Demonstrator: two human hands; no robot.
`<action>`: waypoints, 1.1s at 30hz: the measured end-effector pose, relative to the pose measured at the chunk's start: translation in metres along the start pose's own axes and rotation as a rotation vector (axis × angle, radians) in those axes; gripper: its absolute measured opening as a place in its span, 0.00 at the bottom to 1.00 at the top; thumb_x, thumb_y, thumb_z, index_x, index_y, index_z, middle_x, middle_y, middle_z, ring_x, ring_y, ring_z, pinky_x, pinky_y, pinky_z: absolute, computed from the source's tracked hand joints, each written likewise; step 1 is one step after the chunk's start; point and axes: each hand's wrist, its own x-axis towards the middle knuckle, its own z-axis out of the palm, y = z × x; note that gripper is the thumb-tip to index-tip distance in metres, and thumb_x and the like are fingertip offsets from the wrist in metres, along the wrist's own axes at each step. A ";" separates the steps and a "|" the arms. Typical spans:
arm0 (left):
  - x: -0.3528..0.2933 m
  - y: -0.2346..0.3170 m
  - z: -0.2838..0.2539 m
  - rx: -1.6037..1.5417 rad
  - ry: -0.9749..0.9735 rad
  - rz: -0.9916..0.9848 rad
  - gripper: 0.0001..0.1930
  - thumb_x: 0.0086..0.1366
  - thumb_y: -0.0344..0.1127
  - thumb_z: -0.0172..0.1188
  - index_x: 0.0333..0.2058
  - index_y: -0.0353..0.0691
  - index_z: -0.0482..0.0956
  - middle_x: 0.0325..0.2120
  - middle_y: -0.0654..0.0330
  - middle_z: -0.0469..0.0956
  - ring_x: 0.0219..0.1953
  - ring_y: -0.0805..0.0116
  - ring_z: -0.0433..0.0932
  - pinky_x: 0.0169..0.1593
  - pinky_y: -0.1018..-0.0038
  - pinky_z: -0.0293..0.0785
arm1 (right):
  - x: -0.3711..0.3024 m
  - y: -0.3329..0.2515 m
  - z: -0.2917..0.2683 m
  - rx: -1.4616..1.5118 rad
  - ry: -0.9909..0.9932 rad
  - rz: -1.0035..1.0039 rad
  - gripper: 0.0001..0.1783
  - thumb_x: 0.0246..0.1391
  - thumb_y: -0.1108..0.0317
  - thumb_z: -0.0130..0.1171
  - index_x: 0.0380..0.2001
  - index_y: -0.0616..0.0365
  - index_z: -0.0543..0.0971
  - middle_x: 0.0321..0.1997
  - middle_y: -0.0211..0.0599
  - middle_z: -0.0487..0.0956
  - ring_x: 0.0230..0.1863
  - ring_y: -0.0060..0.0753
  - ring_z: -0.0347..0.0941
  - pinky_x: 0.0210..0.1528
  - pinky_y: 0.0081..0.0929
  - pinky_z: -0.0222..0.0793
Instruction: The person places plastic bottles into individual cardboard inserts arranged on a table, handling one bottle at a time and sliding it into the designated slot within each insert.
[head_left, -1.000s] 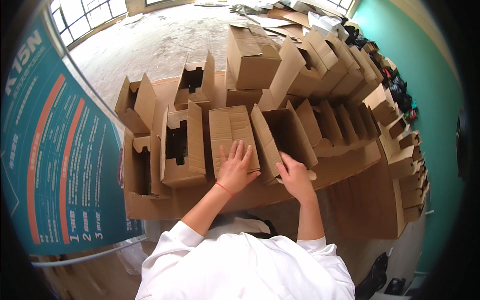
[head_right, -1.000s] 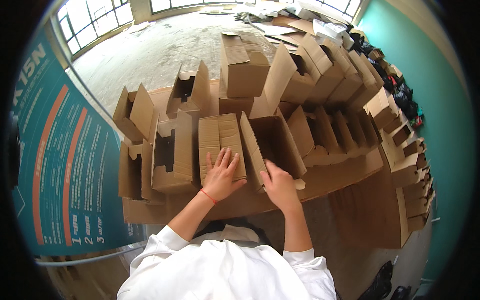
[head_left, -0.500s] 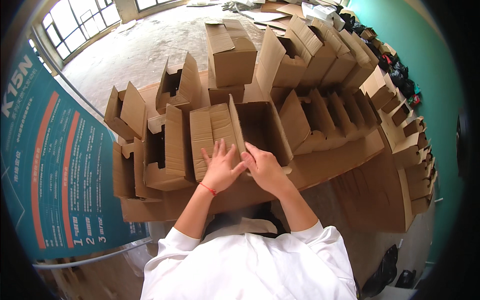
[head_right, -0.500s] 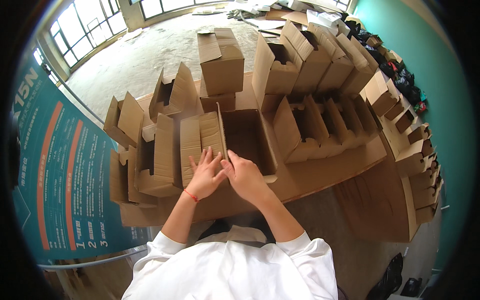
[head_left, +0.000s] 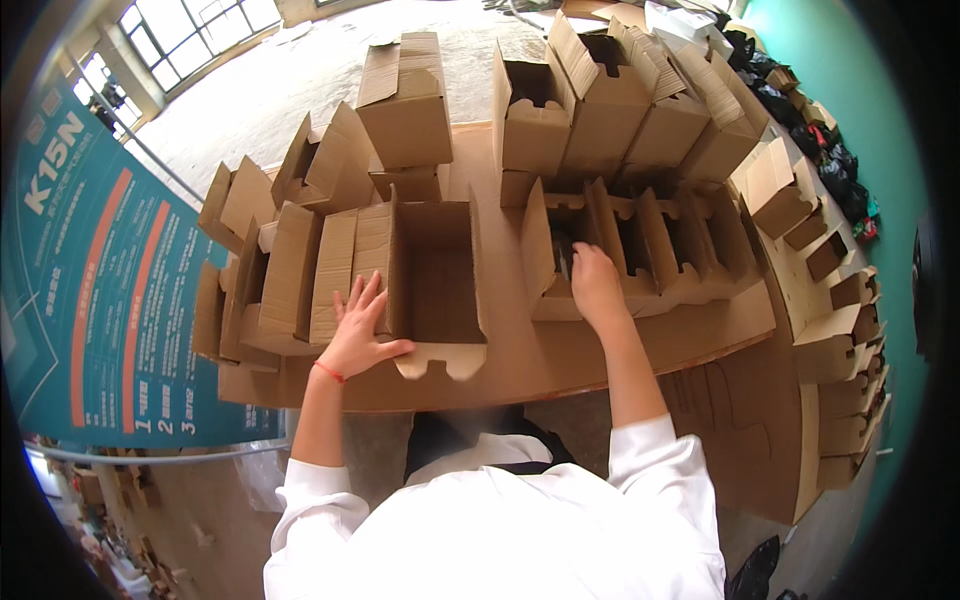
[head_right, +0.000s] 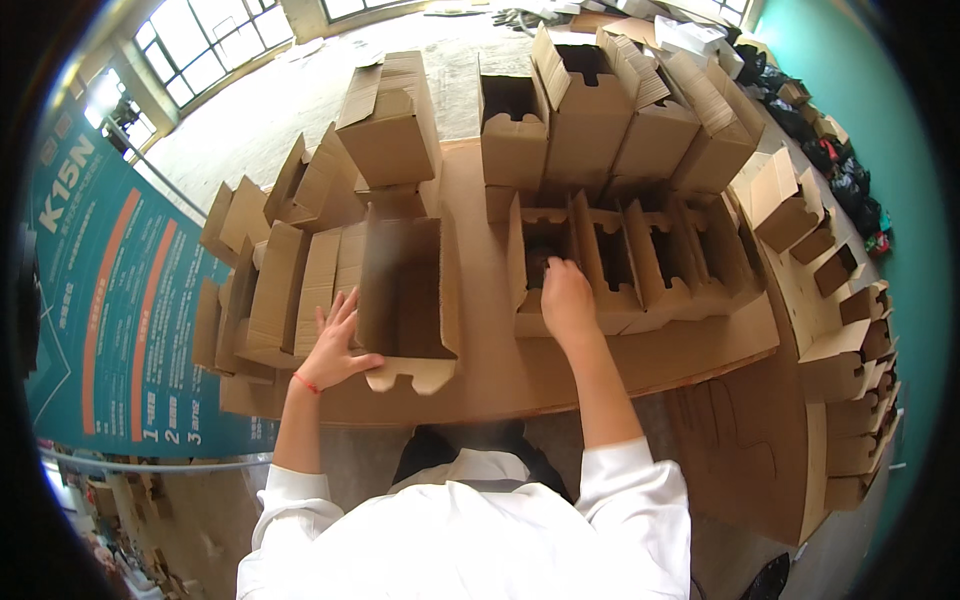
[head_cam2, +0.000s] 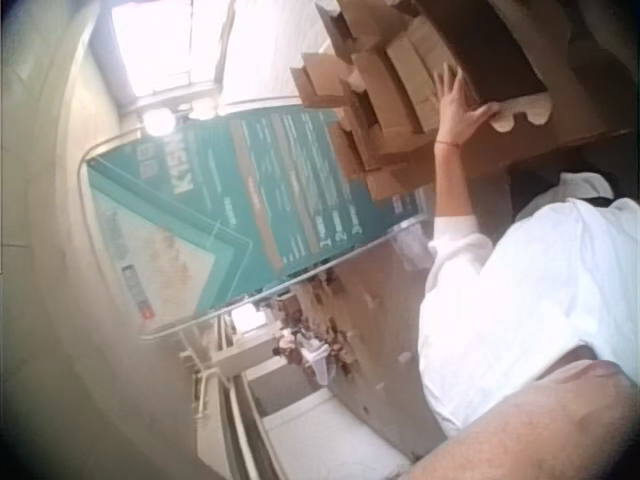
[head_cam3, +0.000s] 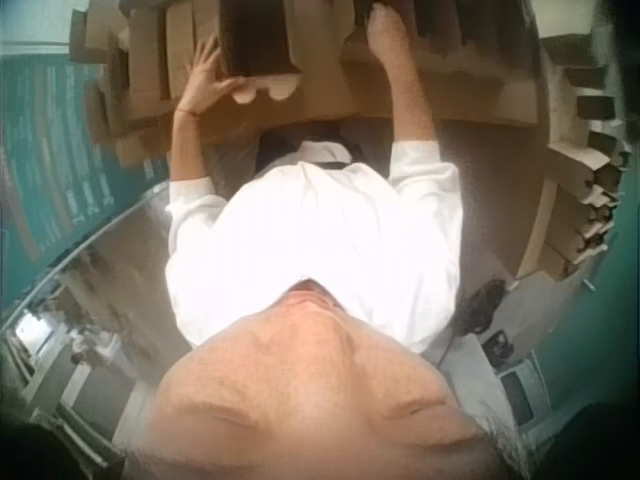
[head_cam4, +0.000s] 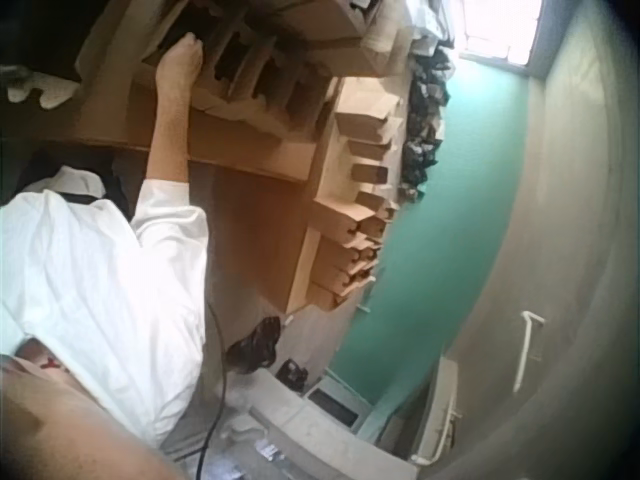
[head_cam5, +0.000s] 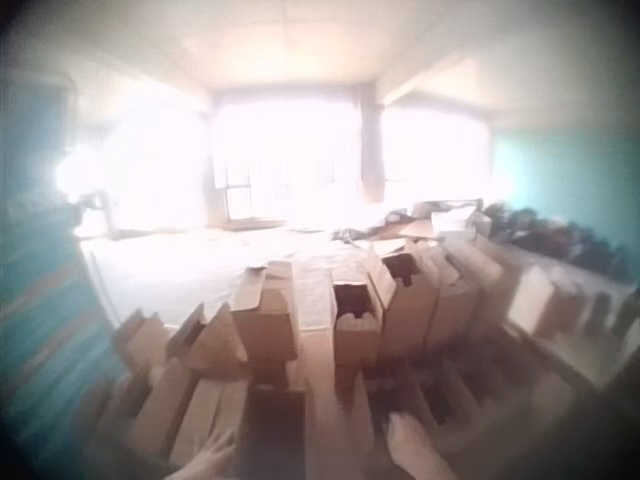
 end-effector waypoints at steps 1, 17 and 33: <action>0.000 0.008 0.003 0.073 0.021 -0.027 0.51 0.47 0.65 0.66 0.61 0.33 0.63 0.69 0.50 0.46 0.71 0.51 0.37 0.68 0.45 0.23 | 0.020 0.003 0.006 -0.118 -0.158 0.069 0.15 0.59 0.70 0.49 0.47 0.68 0.74 0.47 0.56 0.76 0.48 0.56 0.73 0.48 0.41 0.71; 0.001 0.017 0.021 0.201 0.129 -0.074 0.51 0.48 0.73 0.58 0.63 0.43 0.61 0.68 0.49 0.48 0.71 0.51 0.40 0.67 0.41 0.26 | 0.100 0.076 0.094 -0.296 -0.672 0.366 0.37 0.54 0.68 0.55 0.66 0.57 0.55 0.54 0.60 0.73 0.56 0.53 0.72 0.52 0.45 0.72; -0.001 0.011 0.024 0.204 0.221 -0.011 0.52 0.48 0.74 0.56 0.62 0.39 0.63 0.67 0.50 0.51 0.70 0.55 0.45 0.66 0.39 0.29 | 0.064 0.029 0.078 -0.341 -0.428 0.314 0.42 0.59 0.51 0.49 0.69 0.50 0.42 0.57 0.59 0.71 0.57 0.55 0.70 0.55 0.37 0.69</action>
